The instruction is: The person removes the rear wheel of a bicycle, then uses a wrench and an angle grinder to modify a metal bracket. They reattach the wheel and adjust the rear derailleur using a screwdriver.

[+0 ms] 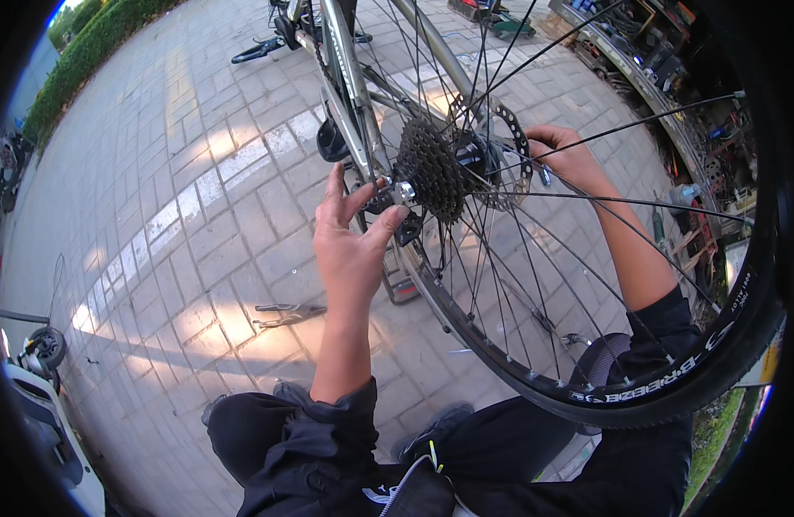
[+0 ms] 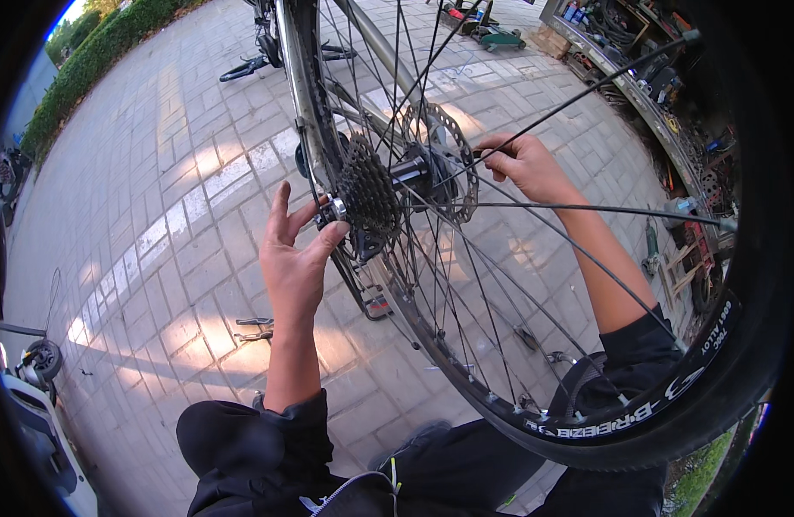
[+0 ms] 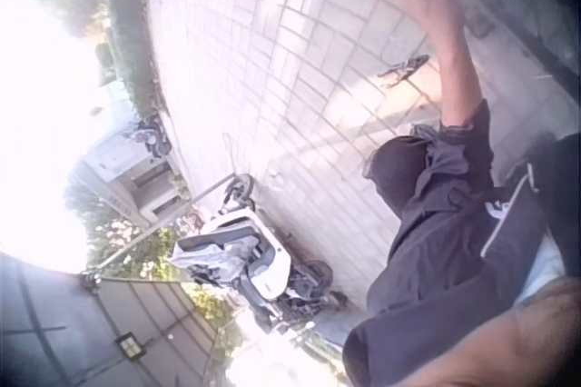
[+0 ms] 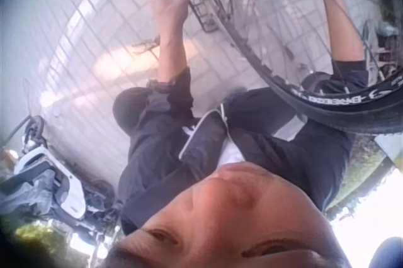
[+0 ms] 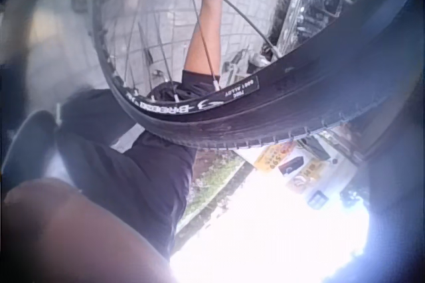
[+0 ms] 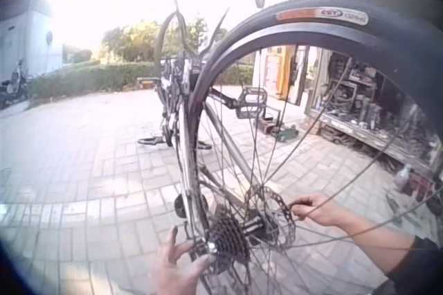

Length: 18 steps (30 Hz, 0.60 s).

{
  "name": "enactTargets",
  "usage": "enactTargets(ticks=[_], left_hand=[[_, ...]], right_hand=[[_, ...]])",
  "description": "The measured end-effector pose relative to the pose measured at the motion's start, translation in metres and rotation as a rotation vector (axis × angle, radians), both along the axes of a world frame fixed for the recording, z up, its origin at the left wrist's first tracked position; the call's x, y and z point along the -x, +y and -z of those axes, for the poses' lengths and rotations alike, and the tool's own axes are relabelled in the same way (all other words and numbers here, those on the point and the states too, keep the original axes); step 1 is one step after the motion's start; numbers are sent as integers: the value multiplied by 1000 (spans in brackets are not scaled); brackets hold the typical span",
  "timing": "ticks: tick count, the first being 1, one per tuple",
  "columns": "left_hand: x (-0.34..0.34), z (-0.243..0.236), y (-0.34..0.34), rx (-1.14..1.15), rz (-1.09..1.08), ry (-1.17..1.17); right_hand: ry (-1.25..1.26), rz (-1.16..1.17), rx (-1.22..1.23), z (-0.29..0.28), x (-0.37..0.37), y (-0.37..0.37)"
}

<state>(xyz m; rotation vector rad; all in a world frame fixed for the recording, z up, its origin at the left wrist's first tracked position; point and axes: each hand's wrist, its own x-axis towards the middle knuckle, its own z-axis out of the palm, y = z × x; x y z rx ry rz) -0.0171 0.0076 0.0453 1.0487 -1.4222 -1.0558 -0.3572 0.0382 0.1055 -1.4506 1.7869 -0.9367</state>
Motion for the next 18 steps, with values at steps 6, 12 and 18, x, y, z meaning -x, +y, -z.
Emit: enactTargets(ticks=[6,12,18], left_hand=[[2,3,-2,49,-25,-38],[0,-3,0,19,-6,-75],[3,3,-1,74,-31,-49]], right_hand=[[8,5,81,14,12,-3],[-15,-9,100,24,20,-6],[56,54,104,25,48,-2]])
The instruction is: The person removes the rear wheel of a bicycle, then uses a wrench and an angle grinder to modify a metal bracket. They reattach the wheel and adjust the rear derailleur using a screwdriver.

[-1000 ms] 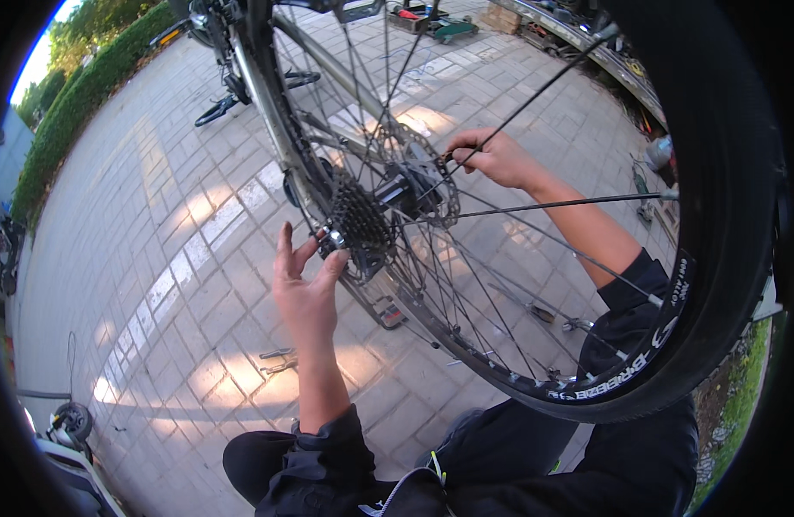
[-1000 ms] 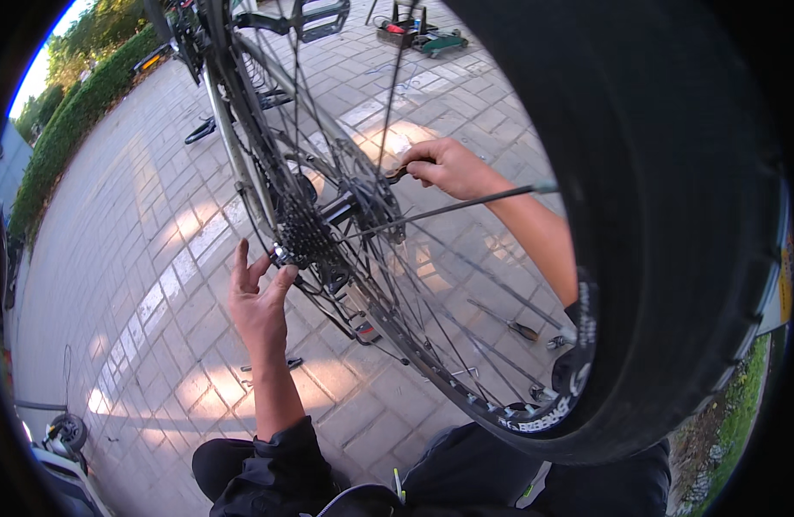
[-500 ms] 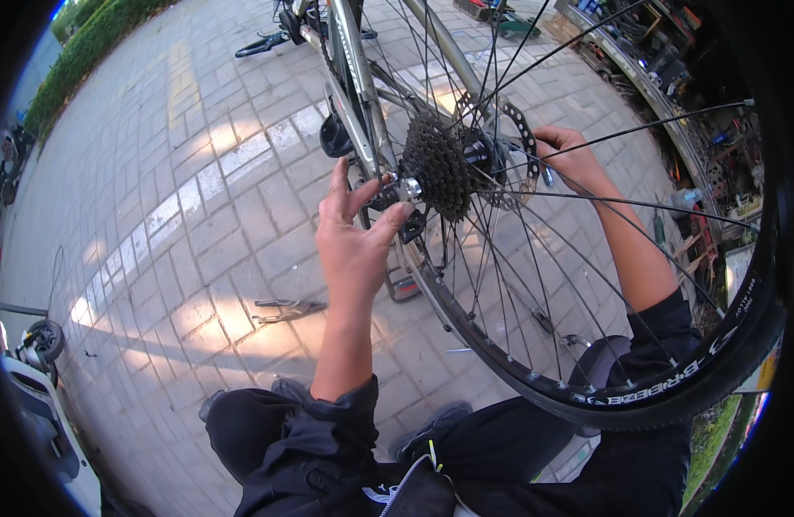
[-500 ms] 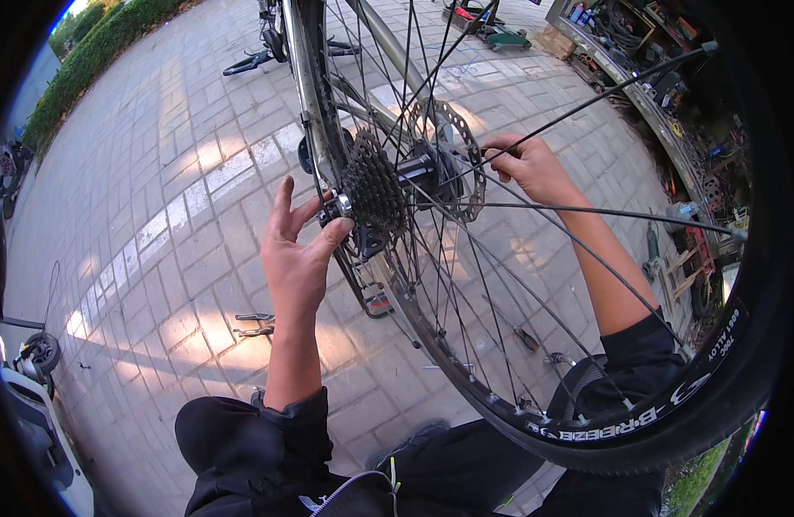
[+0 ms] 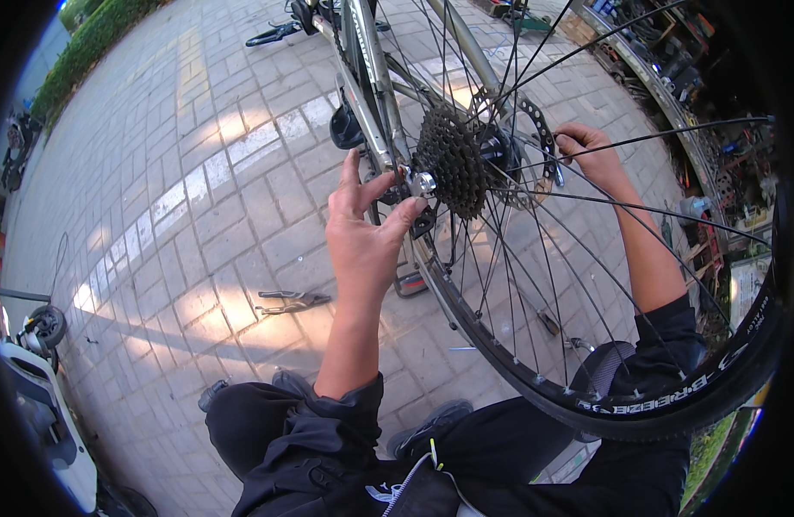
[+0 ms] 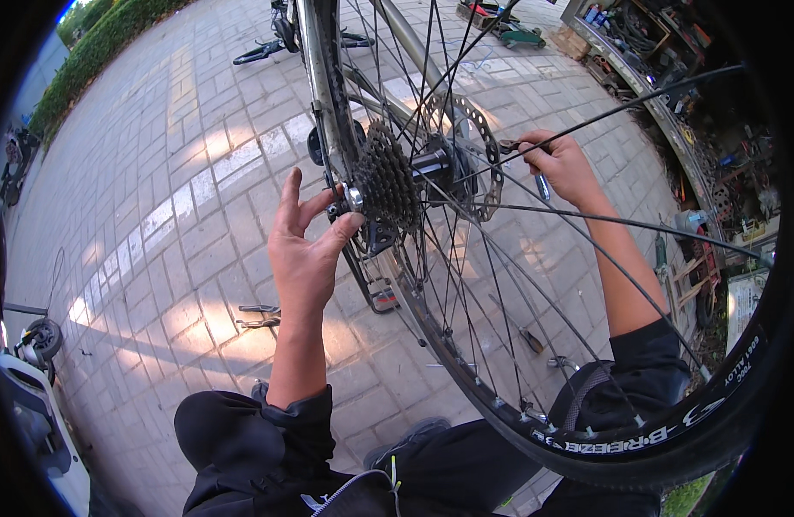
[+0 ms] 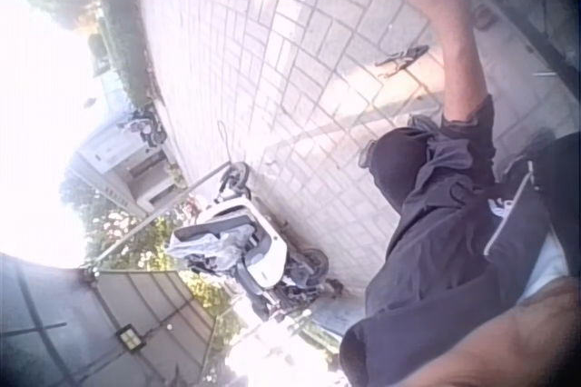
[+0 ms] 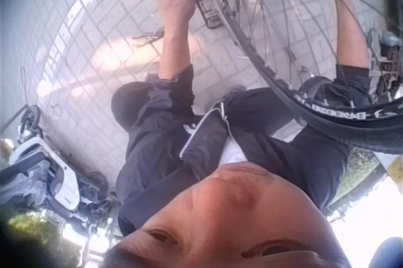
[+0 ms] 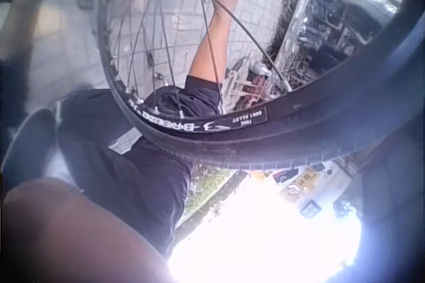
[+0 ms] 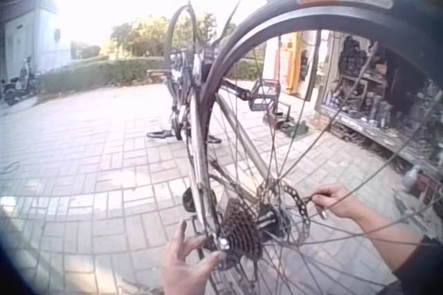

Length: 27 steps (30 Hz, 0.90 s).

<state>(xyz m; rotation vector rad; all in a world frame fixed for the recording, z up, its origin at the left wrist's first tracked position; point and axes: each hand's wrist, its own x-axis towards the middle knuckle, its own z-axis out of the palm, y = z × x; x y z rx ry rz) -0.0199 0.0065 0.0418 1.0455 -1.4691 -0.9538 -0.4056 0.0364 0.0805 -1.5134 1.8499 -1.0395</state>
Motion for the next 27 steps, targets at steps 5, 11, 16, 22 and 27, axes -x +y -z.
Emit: enactTargets(ticks=[5,11,16,22,27], left_hand=[[0,5,-2,3,2,23],[-2,-6,1,-80,31,36],[-2,-6,1,-71,44,50],[-1,-5,2,-53,43,64],[-4,-6,2,-38,43,62]], right_hand=[[-51,-15,-5,-5,-3,0],[-13,-139,15,-9,-34,-5],[-33,-121,33,-5,-32,-4],[-21,-103,15,-6,-26,-6],[-21,-115,6,-6,-31,-8]])
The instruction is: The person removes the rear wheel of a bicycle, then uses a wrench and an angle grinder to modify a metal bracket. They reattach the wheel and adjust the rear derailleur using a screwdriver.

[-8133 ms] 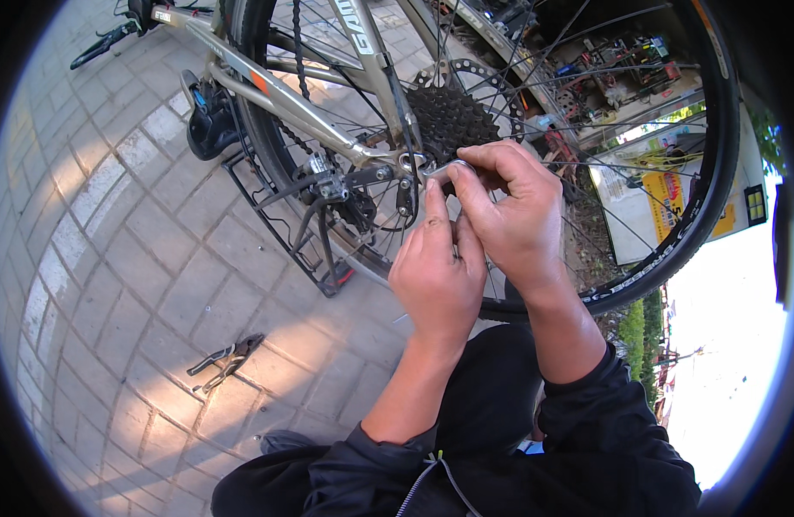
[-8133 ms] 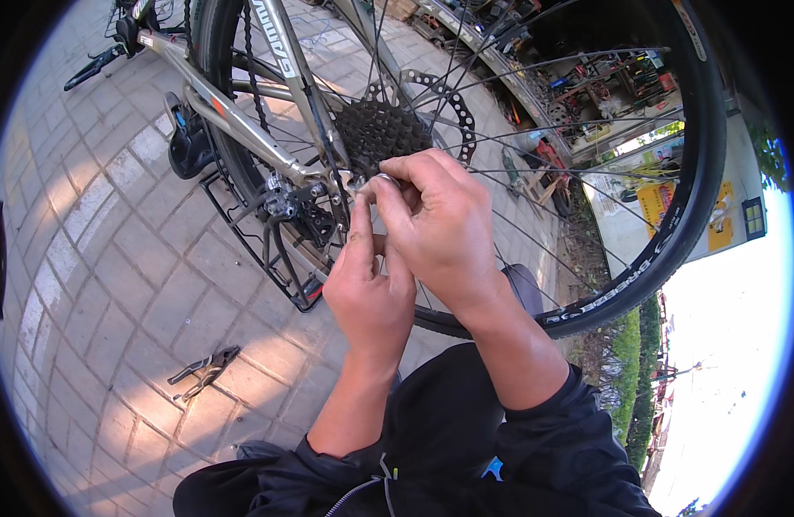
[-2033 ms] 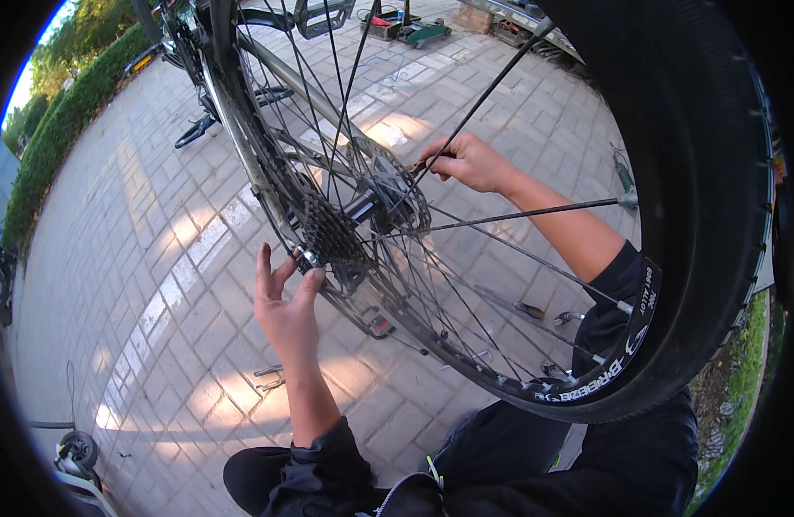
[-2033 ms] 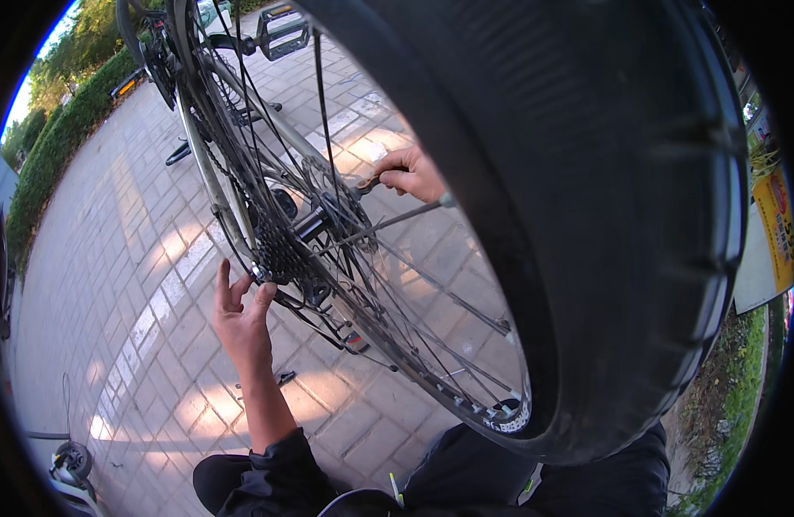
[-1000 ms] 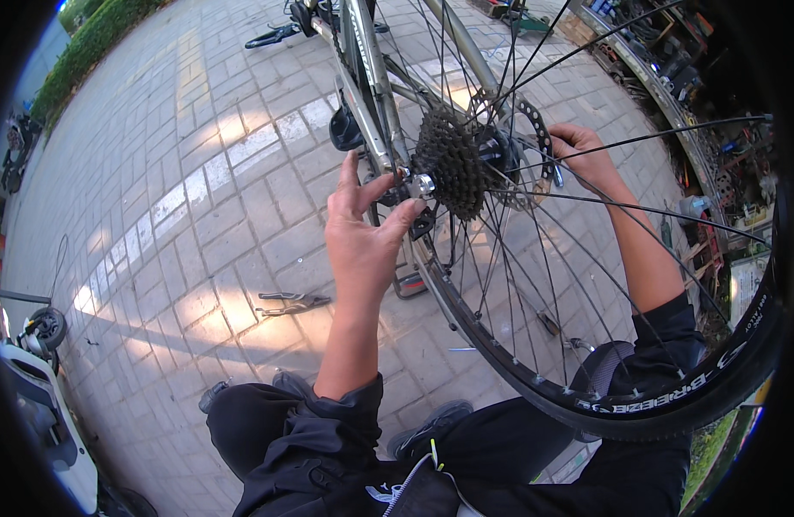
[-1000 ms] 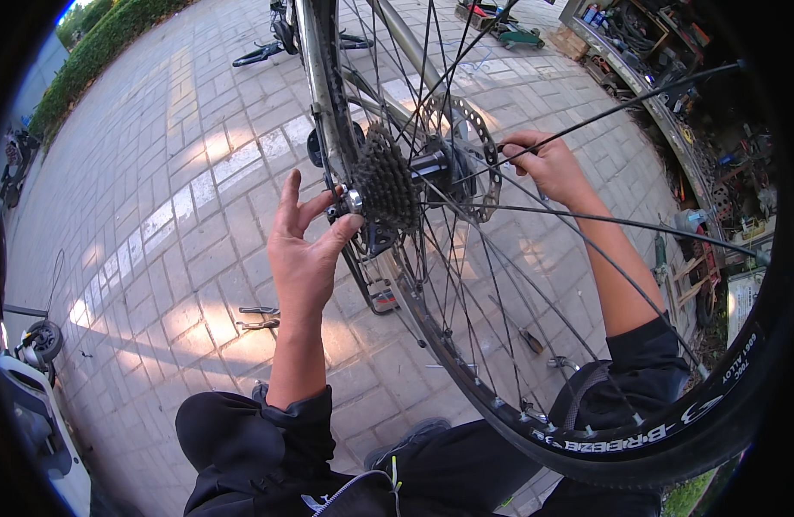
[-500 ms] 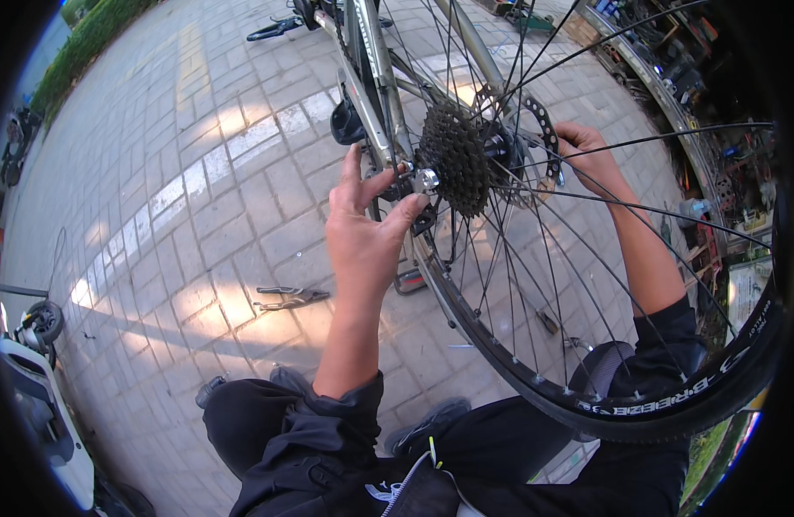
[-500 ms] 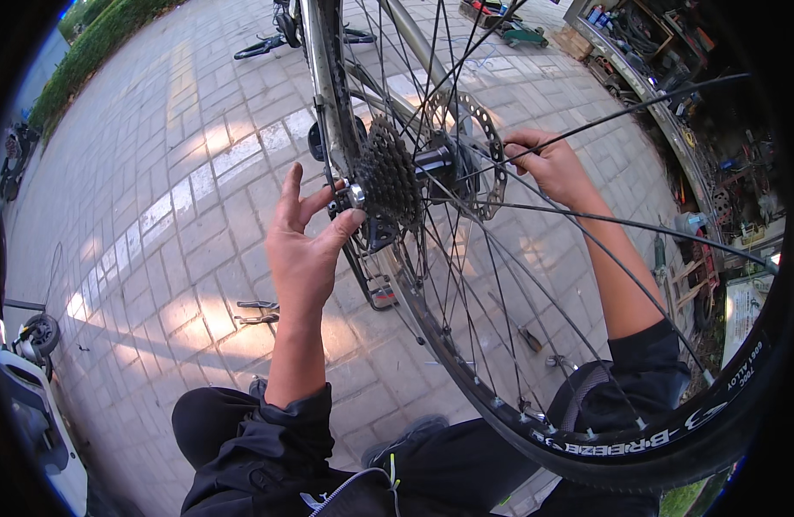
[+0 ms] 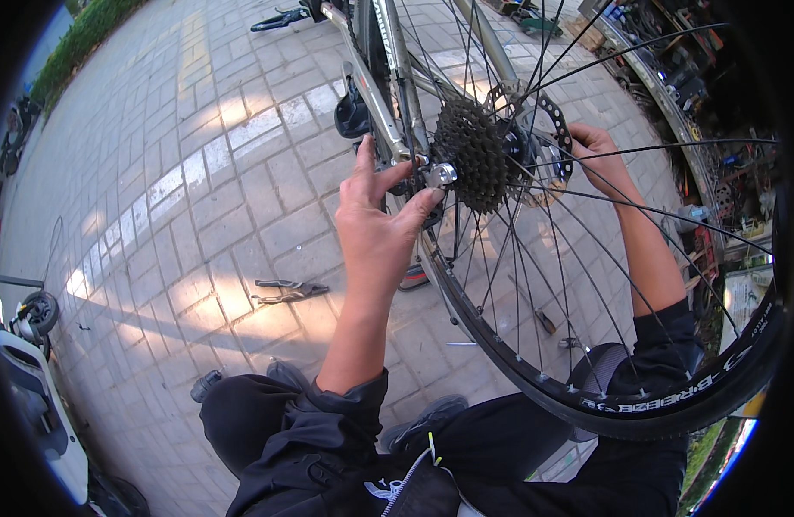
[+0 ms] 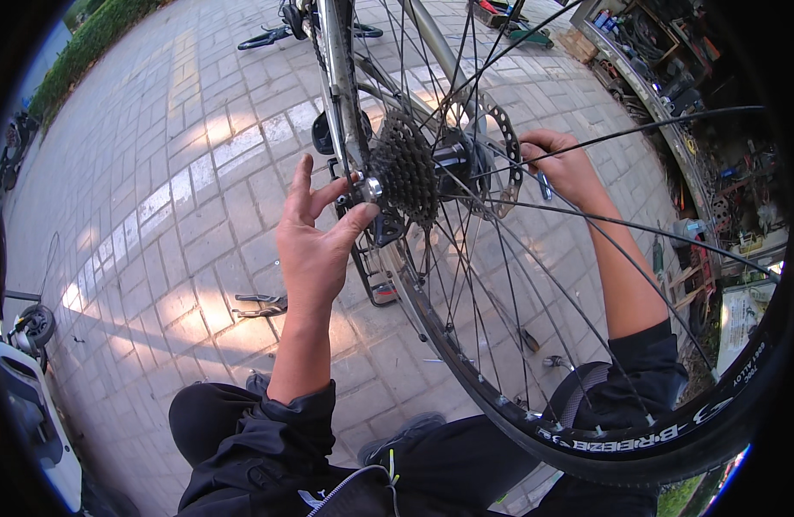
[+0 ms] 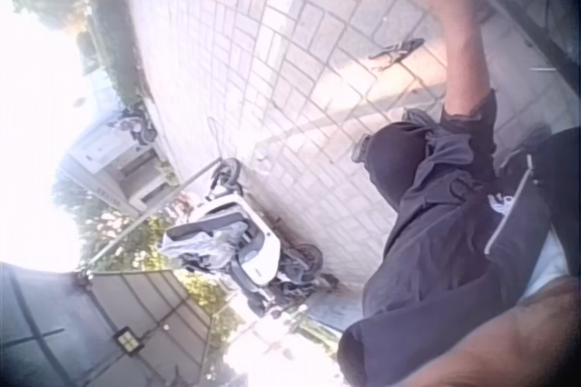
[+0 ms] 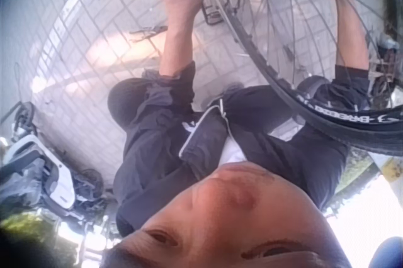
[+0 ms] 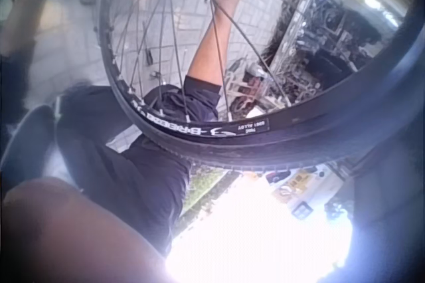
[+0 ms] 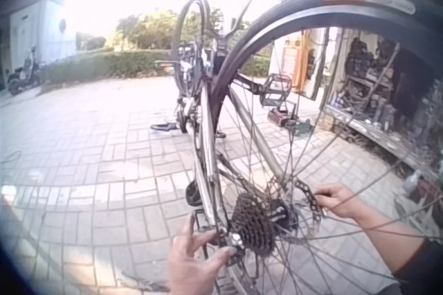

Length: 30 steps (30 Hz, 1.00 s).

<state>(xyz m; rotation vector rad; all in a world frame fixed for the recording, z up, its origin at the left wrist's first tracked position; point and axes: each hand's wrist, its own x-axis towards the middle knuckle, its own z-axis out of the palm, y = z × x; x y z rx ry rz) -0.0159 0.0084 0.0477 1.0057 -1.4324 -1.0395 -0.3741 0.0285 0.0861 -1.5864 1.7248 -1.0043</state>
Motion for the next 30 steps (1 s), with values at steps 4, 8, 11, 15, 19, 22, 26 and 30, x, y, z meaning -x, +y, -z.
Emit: enactTargets(ticks=[4,8,11,15,19,22,26,30], left_hand=[[5,5,-1,108,-62,-56],[5,4,-1,37,-12,5],[2,1,-2,-1,-1,-9],[1,1,-2,-17,3,-3],[4,6,-4,136,-67,-58],[2,4,-3,115,-78,-98],[4,8,-2,96,-78,-36],[3,1,0,48,-46,-90]], right_hand=[[306,-41,194,5,18,2],[107,95,168,14,28,15],[109,57,99,6,22,10],[63,22,65,3,1,6],[39,28,25,-3,1,6],[37,52,17,-6,-5,13],[-21,64,-39,-8,-4,19],[12,84,-29,-5,1,22]])
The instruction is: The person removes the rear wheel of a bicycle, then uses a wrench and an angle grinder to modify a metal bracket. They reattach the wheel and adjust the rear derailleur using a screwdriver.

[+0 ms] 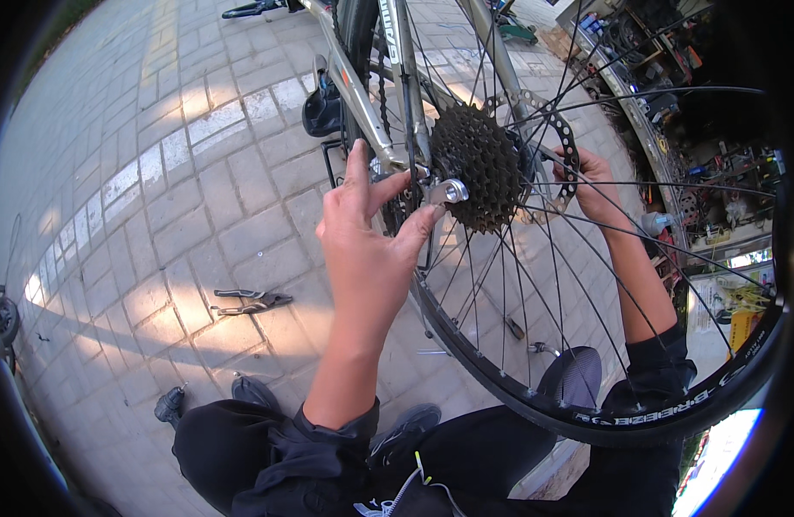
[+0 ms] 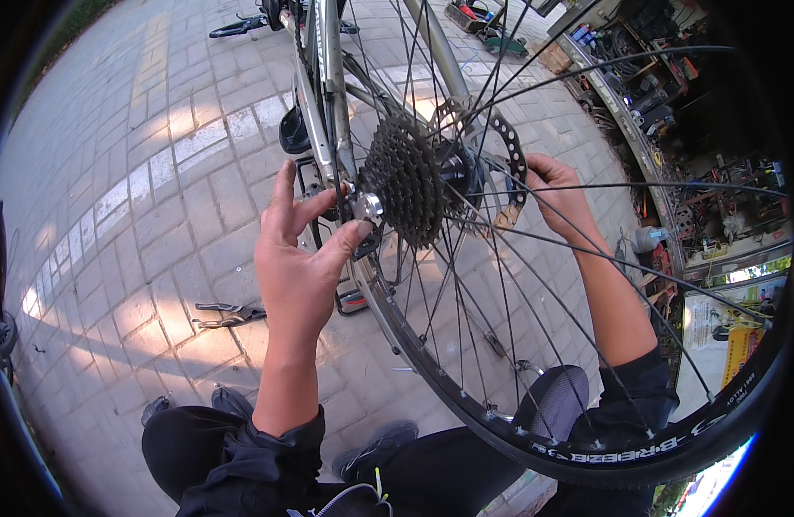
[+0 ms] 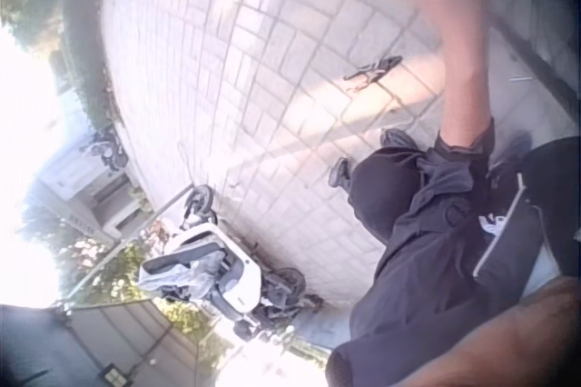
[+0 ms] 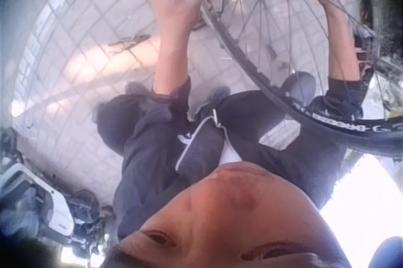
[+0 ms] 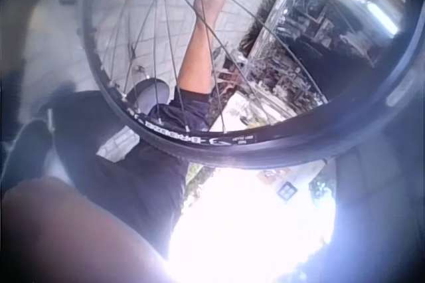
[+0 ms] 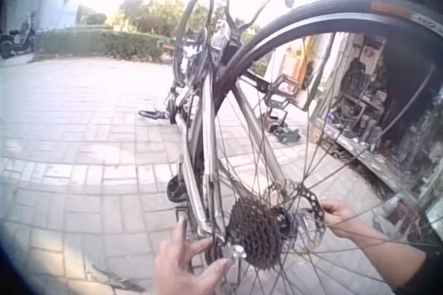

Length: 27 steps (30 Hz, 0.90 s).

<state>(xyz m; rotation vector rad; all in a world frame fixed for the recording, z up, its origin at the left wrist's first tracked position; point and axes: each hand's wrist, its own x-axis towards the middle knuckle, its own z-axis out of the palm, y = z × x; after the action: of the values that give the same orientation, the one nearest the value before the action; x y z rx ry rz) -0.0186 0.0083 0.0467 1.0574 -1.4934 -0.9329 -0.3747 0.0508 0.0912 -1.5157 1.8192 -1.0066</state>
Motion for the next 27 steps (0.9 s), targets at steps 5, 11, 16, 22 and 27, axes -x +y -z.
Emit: enactTargets(ticks=[5,11,16,22,27], left_hand=[[-1,-1,1,-29,-1,27],[1,-1,3,-37,0,52],[-1,-1,2,-25,-19,31],[0,2,2,11,-30,36],[2,4,1,6,-17,52]], right_hand=[[-10,5,-27,-4,-9,4],[1,138,-77,-15,-14,19],[81,219,-62,-12,-20,18],[262,212,-12,-10,-9,13],[199,250,-15,-8,7,18]])
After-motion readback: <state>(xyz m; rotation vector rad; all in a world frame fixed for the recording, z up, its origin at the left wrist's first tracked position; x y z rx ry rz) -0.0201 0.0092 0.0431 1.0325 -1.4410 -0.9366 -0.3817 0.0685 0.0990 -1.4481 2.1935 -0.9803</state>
